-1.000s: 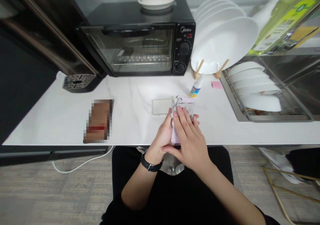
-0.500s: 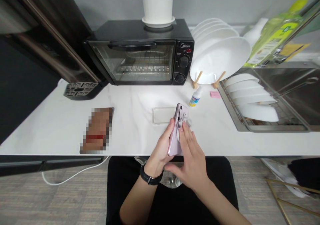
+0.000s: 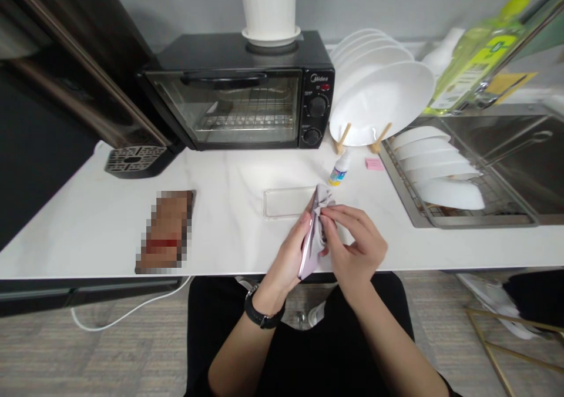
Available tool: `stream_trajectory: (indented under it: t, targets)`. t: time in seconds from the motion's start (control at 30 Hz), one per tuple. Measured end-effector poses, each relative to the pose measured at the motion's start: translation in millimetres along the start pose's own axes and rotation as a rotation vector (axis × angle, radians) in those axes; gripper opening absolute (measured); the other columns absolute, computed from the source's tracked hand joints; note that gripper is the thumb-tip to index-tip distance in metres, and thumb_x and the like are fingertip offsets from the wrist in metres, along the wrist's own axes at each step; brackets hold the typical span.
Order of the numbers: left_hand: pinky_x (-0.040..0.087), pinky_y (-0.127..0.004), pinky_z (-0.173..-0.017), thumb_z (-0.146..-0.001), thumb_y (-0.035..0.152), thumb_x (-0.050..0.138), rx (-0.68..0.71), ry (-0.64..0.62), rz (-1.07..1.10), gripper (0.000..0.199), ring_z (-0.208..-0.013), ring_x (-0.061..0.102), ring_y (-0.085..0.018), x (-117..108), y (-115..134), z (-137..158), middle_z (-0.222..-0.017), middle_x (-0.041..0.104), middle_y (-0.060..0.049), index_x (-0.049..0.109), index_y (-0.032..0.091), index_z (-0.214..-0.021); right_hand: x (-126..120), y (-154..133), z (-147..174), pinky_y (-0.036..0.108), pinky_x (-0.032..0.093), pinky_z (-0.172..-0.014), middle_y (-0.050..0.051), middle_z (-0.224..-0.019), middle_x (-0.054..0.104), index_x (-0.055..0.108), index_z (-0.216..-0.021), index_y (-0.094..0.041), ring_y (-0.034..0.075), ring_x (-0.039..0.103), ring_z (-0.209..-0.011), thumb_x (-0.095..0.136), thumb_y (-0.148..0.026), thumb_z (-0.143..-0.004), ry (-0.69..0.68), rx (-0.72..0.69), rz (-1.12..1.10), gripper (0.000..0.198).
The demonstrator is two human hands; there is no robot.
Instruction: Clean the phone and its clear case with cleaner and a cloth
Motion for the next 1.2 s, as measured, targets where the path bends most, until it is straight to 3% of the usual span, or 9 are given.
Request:
stream_trajectory:
  t: [0.07,0.13,0.23,0.33,0.57,0.8,1.0,1.2]
  targets:
    - [0.052,-0.032,-0.117,-0.102,0.038,0.066,0.067,-0.042,-0.007,0.041,-0.134,0.069,-0.024,0.4,0.0,-1.2,-0.135,0.078,-0.006,0.075,0.021,-0.139,2.3,-3.0,-2.8,0.036,0.066,-0.077,0.004,-0.094,0.078,0.076,-0.102,-0.025,0.020,0.075,-0.087,0.071,-0.024,-0.099,-0.052,-0.020,0.020,0.006]
    - [0.042,-0.030,-0.127,-0.103,0.037,0.066,0.124,-0.076,-0.042,0.037,-0.149,0.058,-0.022,-2.2,-1.6,-2.0,-0.140,0.076,-0.003,0.077,0.024,-0.135,4.4,-4.0,-4.9,0.032,0.061,-0.071,0.003,-0.091,0.073,0.071,-0.101,-0.023,0.017,0.070,-0.082,0.068,-0.026,-0.101,-0.094,0.067,-0.016,0.004]
    - [0.032,-0.028,-0.133,-0.101,0.036,0.068,0.165,-0.087,-0.104,0.033,-0.159,0.046,-0.019,-9.8,-6.1,-2.8,-0.146,0.073,0.003,0.077,0.030,-0.133,6.2,-2.8,-6.3,0.026,0.056,-0.064,0.001,-0.090,0.069,0.067,-0.099,-0.023,0.015,0.067,-0.079,0.066,-0.031,-0.102,-0.068,0.290,-0.137,0.008]
    - [0.030,-0.028,-0.134,-0.100,0.036,0.069,0.180,-0.057,-0.096,0.034,-0.161,0.042,-0.019,-16.4,-9.1,-3.7,-0.150,0.070,0.003,0.077,0.030,-0.133,6.4,-3.4,-5.2,0.027,0.058,-0.067,0.002,-0.094,0.071,0.070,-0.100,-0.024,0.016,0.068,-0.085,0.068,-0.029,-0.101,-0.069,0.307,-0.179,0.006]
    - [0.035,-0.032,-0.133,-0.098,0.042,0.074,0.120,-0.001,-0.070,0.041,-0.156,0.050,-0.023,-18.2,-9.9,-5.0,-0.141,0.076,-0.004,0.077,0.022,-0.134,-1.4,-1.2,-4.8,0.039,0.064,-0.080,0.004,-0.097,0.077,0.076,-0.103,-0.025,0.021,0.074,-0.091,0.072,-0.017,-0.098,-0.089,-0.017,-0.105,0.010]
    - [0.050,-0.046,-0.123,-0.094,0.061,0.073,0.092,0.006,-0.155,0.062,-0.140,0.065,-0.033,-11.4,-6.8,-1.3,-0.136,0.077,-0.009,0.074,0.018,-0.138,1.6,4.0,-6.1,0.034,0.062,-0.078,0.003,-0.097,0.078,0.080,-0.104,-0.026,0.018,0.073,-0.090,0.074,-0.012,-0.095,-0.063,0.086,-0.186,0.018]
    - [0.043,-0.038,-0.129,-0.096,0.062,0.070,0.175,-0.010,-0.256,0.055,-0.144,0.061,-0.028,-18.4,-7.7,-3.7,-0.135,0.077,-0.007,0.079,0.018,-0.128,-1.9,-0.9,-8.4,0.033,0.061,-0.078,0.003,-0.098,0.076,0.080,-0.109,-0.026,0.017,0.072,-0.089,0.073,-0.008,-0.095,-0.072,-0.022,-0.176,0.024]
    - [0.062,-0.047,-0.105,-0.088,0.073,0.072,0.036,-0.104,-0.176,0.072,-0.129,0.070,-0.036,-8.7,-5.6,-1.3,-0.125,0.079,-0.012,0.074,0.015,-0.131,-8.0,5.2,-13.5,0.030,0.057,-0.069,0.002,-0.092,0.076,0.078,-0.103,-0.024,0.015,0.069,-0.081,0.070,-0.012,-0.097,-0.174,0.057,-0.117,0.015]
Point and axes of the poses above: each hand's wrist, its own z-axis away from the middle knuckle, its own x-axis out of the palm, y = z × x, the point moved 2 cm from there along -z, towards the middle knuckle
